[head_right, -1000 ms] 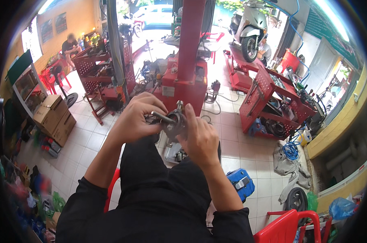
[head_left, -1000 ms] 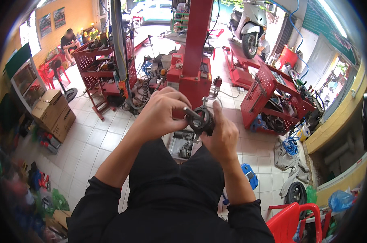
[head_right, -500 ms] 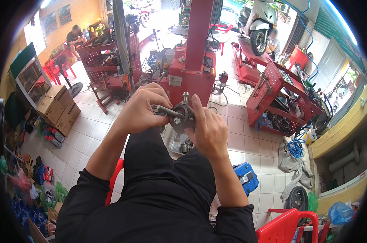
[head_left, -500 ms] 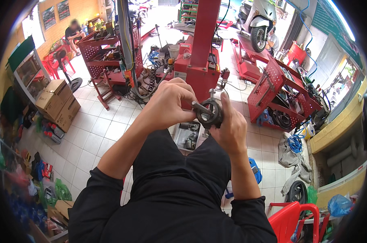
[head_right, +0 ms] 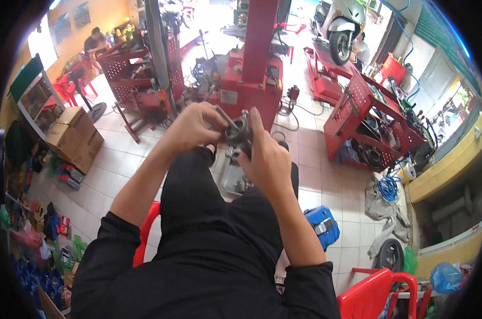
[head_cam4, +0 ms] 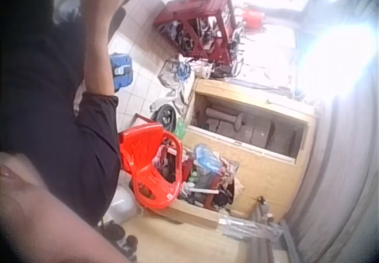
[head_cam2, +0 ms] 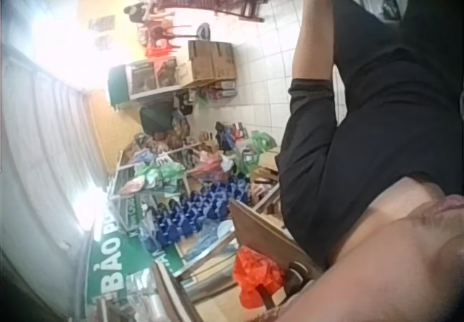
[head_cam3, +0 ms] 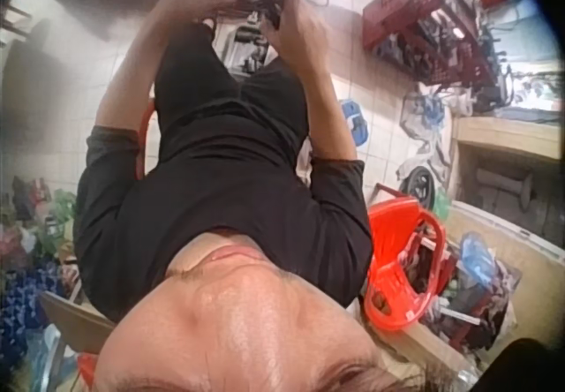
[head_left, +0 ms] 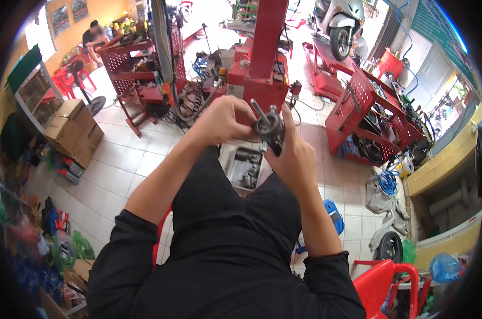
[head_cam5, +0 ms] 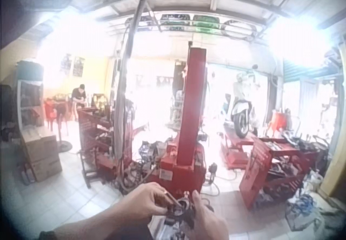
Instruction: The person sits on a stool in a workshop and assembles a mechanical component, likely a brake caliper, by hand. They insert a metal rod into the housing, attach a small metal clip, and manipulate various parts of the assembly while holding it in their lap.
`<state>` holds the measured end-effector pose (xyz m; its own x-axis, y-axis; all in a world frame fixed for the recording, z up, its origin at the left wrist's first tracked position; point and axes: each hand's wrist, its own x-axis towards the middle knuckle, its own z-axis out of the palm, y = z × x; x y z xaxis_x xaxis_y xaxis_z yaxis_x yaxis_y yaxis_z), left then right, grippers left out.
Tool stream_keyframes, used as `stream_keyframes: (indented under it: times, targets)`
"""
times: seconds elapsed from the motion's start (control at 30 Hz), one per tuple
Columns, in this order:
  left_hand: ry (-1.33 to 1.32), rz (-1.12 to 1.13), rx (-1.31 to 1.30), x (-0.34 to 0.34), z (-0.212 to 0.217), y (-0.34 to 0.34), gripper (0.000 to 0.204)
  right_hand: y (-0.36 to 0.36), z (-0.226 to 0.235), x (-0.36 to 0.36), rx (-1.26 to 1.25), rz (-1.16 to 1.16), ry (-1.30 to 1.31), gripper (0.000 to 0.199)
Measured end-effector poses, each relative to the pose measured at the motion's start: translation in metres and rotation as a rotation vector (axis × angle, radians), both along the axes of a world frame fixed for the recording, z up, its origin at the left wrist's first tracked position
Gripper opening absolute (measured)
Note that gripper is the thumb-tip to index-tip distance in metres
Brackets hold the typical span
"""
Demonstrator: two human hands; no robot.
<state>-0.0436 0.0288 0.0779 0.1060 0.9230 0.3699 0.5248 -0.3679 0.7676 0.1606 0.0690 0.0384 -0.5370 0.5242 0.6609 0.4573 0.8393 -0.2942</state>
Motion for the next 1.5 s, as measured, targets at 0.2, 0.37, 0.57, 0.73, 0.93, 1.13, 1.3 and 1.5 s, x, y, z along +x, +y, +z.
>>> stream_keyframes:
  times: [0.2,0.37,0.57,0.73,0.93,1.13,1.3,1.5]
  targets:
    - [-0.436,0.008,-0.035,-0.001,-0.078,0.069,0.053,0.081,-0.061,-0.025,-0.574,0.072,0.230,0.091]
    - [-0.706,-0.124,-0.455,0.009,-0.144,0.115,0.059,0.136,-0.113,-0.063,-0.553,0.037,0.038,0.091]
    - [-0.968,0.066,-0.602,-0.003,-0.209,0.164,0.053,0.173,-0.154,-0.093,-0.747,0.028,-0.217,0.096]
    - [-1.194,0.150,-0.844,-0.035,-0.249,0.191,0.048,0.208,-0.161,-0.107,-1.077,0.206,-0.347,0.080]
    - [-1.438,0.234,-0.860,-0.063,-0.312,0.219,0.042,0.275,-0.233,-0.115,-1.236,-0.123,-0.270,0.061]
    - [-1.671,0.521,-0.858,-0.081,-0.325,0.239,0.043,0.284,-0.397,-0.122,-0.702,0.030,-1.027,0.025]
    - [-1.753,0.631,-0.822,-0.095,-0.321,0.249,0.042,0.257,-0.473,-0.145,-0.477,0.314,-1.394,0.024]
    - [-1.826,0.796,-0.854,-0.110,-0.324,0.257,0.043,0.203,-0.578,-0.151,-0.931,0.286,-1.304,0.034]
